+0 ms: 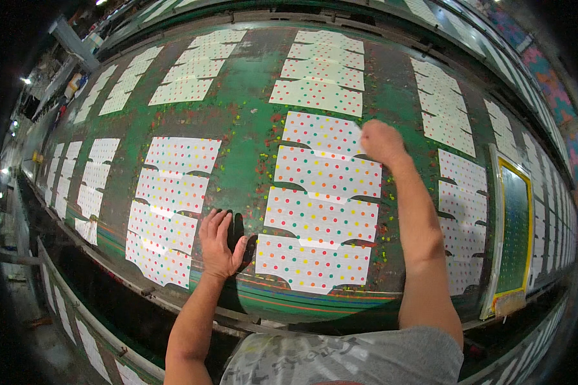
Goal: The person performs screen printing on small rectangular sheets using a yellow-framed screen and a squeegee. They pull the squeegee across the screen to transfer yellow ink onto the sheets, lift the screen, and then separate and stack the printed sheets on the table.
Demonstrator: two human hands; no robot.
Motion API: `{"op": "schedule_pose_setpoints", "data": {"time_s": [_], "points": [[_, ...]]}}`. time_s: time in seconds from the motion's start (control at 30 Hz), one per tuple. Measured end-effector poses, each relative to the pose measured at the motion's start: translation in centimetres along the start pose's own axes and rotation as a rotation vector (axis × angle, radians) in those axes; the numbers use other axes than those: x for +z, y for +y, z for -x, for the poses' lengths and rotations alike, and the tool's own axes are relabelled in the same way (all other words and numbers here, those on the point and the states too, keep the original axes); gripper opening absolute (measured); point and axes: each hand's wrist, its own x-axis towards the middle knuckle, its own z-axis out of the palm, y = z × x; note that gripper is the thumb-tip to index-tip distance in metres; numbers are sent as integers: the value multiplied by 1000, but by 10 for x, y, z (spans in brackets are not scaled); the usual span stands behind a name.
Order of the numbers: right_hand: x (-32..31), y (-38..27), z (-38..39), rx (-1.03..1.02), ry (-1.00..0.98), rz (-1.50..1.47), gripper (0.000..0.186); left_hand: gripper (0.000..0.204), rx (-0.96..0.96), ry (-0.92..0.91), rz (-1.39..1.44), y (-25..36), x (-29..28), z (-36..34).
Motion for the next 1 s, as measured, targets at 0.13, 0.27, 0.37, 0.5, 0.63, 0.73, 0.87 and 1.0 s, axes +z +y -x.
{"op": "schedule_pose_setpoints", "data": {"time_s": [0.13, 0.27, 0.37, 0.5, 0.63, 0.73, 0.87, 1.0], "points": [[-6, -82, 56, -197, -52, -240, 14, 75, 40, 13, 43, -3, -2, 3], [-37, -175, 131, -432, -129, -345, 11, 79, 58, 138, 169, -2, -5, 2], [-68, -230, 185, -581, -159, -436, 10, 86, -13, 364, 196, 1, -12, -9], [-94, -270, 253, -621, -215, -543, 9, 69, 109, 261, 165, 7, -33, -13], [-111, -259, 325, -459, -248, -747, 12, 47, 273, -37, 254, 14, -47, 8], [-111, -230, 372, -379, -112, -739, 15, 30, 124, -228, 649, 17, -57, 35], [-102, -193, 448, -37, -49, -812, 15, 22, -91, -325, 979, 33, -74, 75], [-82, -156, 492, 110, -30, -858, 11, 27, -359, -402, 1214, 58, -84, 102]]}}
